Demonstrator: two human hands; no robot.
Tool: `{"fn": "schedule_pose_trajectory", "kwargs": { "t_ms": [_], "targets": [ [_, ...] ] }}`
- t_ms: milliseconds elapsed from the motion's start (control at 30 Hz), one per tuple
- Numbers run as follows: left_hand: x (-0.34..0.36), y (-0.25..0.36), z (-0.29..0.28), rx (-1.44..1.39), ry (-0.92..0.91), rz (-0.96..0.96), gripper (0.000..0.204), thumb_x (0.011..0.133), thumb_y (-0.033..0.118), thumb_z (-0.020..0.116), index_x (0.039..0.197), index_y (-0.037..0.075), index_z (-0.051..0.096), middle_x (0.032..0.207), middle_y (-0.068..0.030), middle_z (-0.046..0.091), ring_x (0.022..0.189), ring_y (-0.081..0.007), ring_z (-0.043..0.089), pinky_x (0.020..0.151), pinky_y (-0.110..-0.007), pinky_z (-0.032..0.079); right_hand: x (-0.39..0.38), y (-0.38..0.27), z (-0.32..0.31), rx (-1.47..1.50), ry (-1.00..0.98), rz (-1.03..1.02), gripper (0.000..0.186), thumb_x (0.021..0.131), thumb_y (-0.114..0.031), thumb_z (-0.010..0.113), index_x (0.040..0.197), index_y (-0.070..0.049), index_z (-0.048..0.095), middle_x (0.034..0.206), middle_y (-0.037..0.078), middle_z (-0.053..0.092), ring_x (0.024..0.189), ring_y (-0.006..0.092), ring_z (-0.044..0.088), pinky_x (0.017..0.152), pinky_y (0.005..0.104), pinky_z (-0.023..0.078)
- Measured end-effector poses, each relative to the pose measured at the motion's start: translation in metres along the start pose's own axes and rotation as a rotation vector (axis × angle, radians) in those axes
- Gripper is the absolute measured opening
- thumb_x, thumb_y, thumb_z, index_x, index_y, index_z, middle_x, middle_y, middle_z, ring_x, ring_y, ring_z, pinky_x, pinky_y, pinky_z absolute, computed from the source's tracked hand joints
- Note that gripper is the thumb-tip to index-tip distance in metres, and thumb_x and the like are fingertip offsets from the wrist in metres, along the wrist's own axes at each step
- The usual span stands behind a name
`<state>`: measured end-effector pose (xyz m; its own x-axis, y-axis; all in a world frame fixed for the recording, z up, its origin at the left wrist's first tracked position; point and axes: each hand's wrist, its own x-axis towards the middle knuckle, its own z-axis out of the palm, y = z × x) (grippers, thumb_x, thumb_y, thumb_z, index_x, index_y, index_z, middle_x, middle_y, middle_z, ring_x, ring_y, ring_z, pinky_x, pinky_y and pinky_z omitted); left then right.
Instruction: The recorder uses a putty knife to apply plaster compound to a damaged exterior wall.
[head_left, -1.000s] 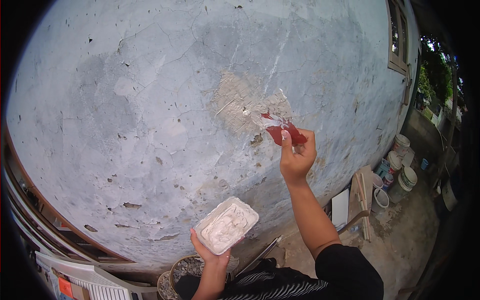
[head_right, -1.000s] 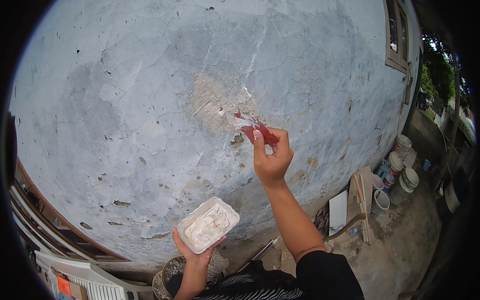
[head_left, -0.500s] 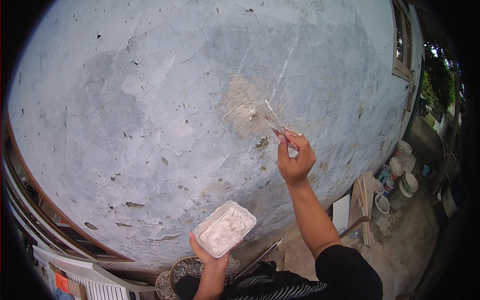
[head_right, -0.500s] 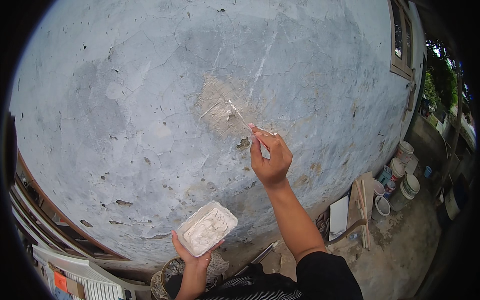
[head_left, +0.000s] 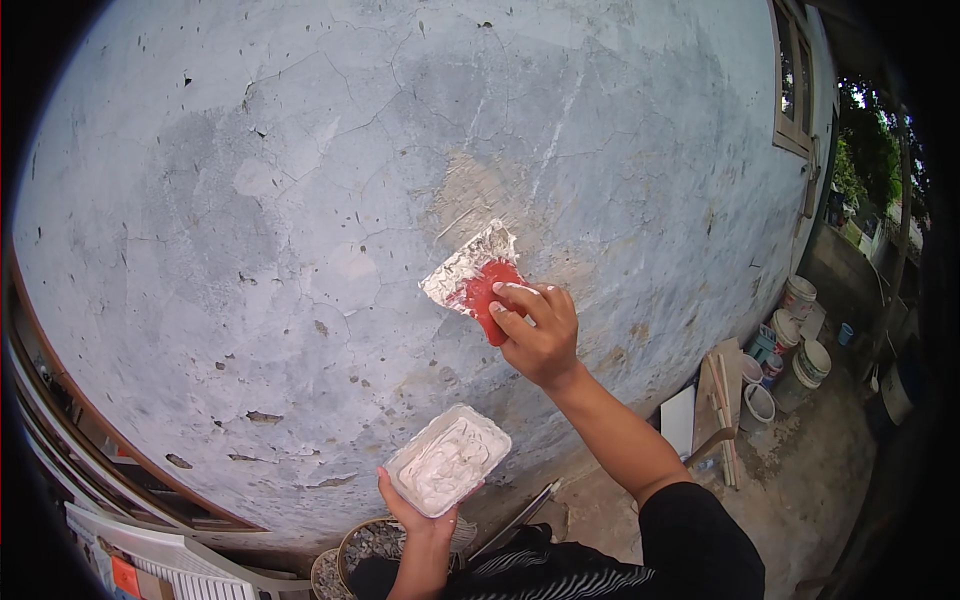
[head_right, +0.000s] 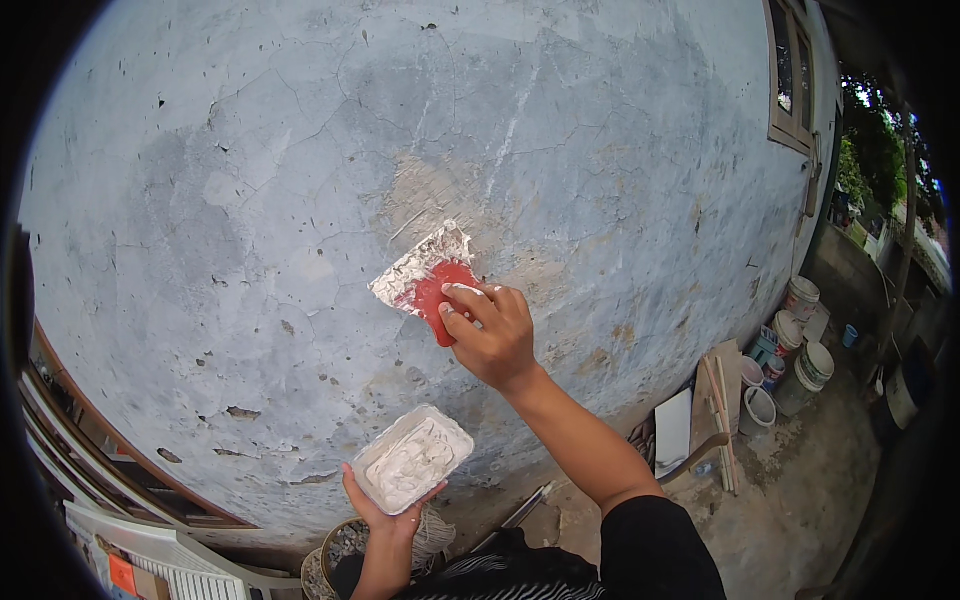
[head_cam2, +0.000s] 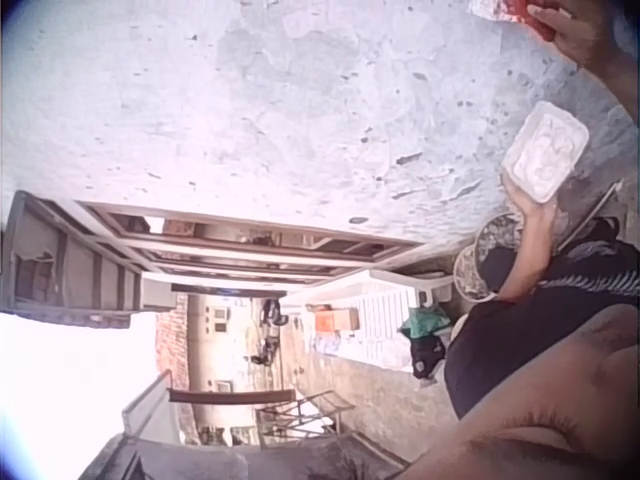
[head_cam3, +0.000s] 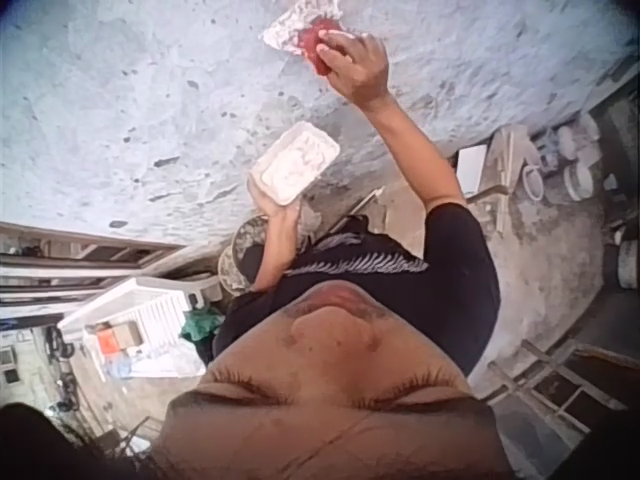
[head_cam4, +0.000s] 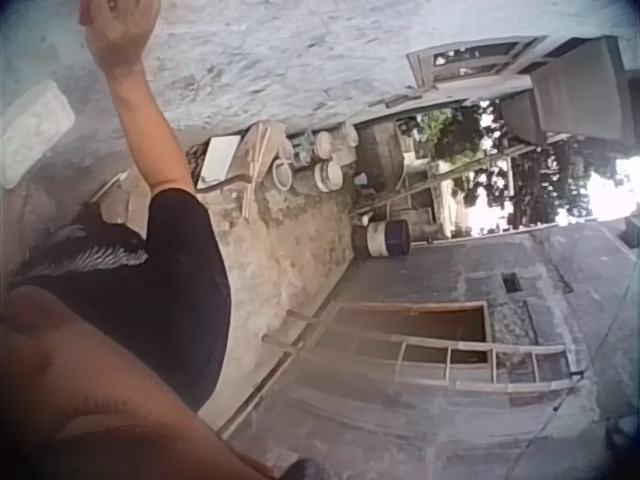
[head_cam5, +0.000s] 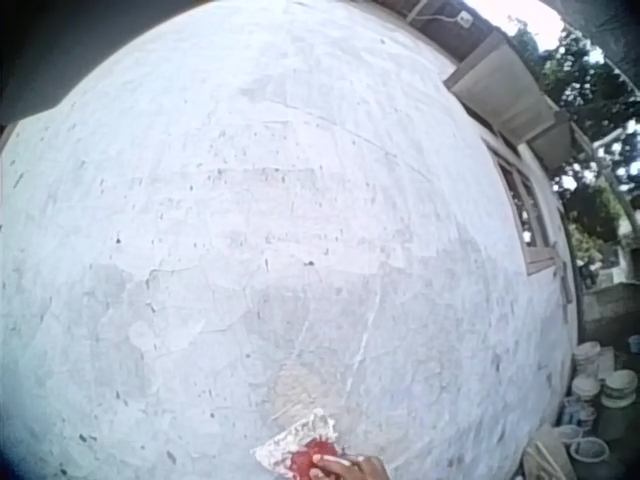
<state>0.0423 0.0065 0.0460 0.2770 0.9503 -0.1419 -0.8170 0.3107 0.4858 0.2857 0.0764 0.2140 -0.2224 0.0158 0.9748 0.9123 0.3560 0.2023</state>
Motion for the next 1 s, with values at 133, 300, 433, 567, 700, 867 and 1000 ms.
{"fn": "schedule_pose_trajectory", "kwargs": {
  "t_ms": [133, 300, 433, 567, 700, 867, 1000],
  "targets": [
    [-0.003, -0.001, 0.000, 0.004, 0.009, -0.007, 0.101, 0.090, 0.085, 0.029, 0.157, 0.012, 0.041, 0.154, -0.0196, 0.052, 0.131, -0.0513, 0.056, 0.087, -0.076, 0.052, -0.006, -0.003, 0.017, -0.024, -0.037, -0.005, 0.023, 0.072, -0.006, 0.076, 0.093, -0.014, 0.072, 0.117, 0.000, 0.071, 0.094, 0.0240, 0.064, 0.082, 0.0407, 0.050],
    [-0.004, -0.001, -0.002, 0.008, 0.017, -0.008, 0.101, 0.090, 0.085, 0.028, 0.157, 0.012, 0.041, 0.154, -0.0196, 0.052, 0.131, -0.0513, 0.056, 0.088, -0.076, 0.052, -0.004, -0.011, 0.029, -0.017, -0.060, 0.000, 0.021, 0.073, -0.007, 0.076, 0.091, -0.015, 0.070, 0.114, 0.000, 0.070, 0.091, 0.0232, 0.062, 0.081, 0.0395, 0.049],
    [-0.005, 0.000, -0.005, 0.018, 0.023, 0.002, 0.101, 0.090, 0.085, 0.028, 0.158, 0.012, 0.041, 0.153, -0.0197, 0.052, 0.130, -0.0513, 0.057, 0.088, -0.076, 0.052, -0.006, -0.016, 0.032, -0.011, -0.058, 0.011, 0.022, 0.073, -0.008, 0.075, 0.092, -0.015, 0.069, 0.114, -0.001, 0.069, 0.090, 0.0226, 0.062, 0.080, 0.0391, 0.048],
    [-0.009, 0.003, 0.001, 0.034, 0.014, 0.007, 0.101, 0.090, 0.085, 0.028, 0.158, 0.011, 0.040, 0.153, -0.0198, 0.053, 0.130, -0.0508, 0.058, 0.087, -0.075, 0.052, -0.007, -0.021, 0.026, 0.017, -0.092, 0.002, 0.024, 0.070, -0.006, 0.077, 0.091, -0.013, 0.069, 0.112, -0.001, 0.069, 0.087, 0.0219, 0.061, 0.076, 0.0382, 0.047],
    [-0.011, 0.005, 0.002, 0.014, 0.009, -0.007, 0.101, 0.090, 0.085, 0.028, 0.158, 0.011, 0.040, 0.153, -0.0198, 0.053, 0.130, -0.0504, 0.058, 0.086, -0.075, 0.053, -0.008, -0.027, 0.009, 0.073, -0.108, -0.019, 0.021, 0.069, -0.003, 0.078, 0.086, -0.010, 0.067, 0.108, 0.000, 0.071, 0.080, 0.0220, 0.060, 0.070, 0.0365, 0.047],
    [-0.011, 0.004, -0.001, 0.010, -0.005, -0.007, 0.101, 0.089, 0.085, 0.028, 0.158, 0.012, 0.040, 0.153, -0.0199, 0.053, 0.130, -0.0511, 0.058, 0.086, -0.075, 0.053, 0.004, -0.029, -0.021, 0.113, -0.013, -0.056, 0.018, 0.069, -0.004, 0.076, 0.079, -0.011, 0.062, 0.102, 0.000, 0.071, 0.074, 0.0203, 0.058, 0.064, 0.0344, 0.046],
    [-0.008, 0.002, -0.003, 0.024, 0.016, -0.003, 0.101, 0.089, 0.085, 0.029, 0.158, 0.013, 0.039, 0.155, -0.0198, 0.050, 0.132, -0.0517, 0.055, 0.087, -0.076, 0.051, 0.027, -0.013, -0.025, 0.087, 0.105, -0.047, 0.019, 0.069, -0.003, 0.076, 0.076, -0.011, 0.061, 0.102, 0.000, 0.071, 0.071, 0.0204, 0.058, 0.061, 0.0345, 0.046]
  ]
}}
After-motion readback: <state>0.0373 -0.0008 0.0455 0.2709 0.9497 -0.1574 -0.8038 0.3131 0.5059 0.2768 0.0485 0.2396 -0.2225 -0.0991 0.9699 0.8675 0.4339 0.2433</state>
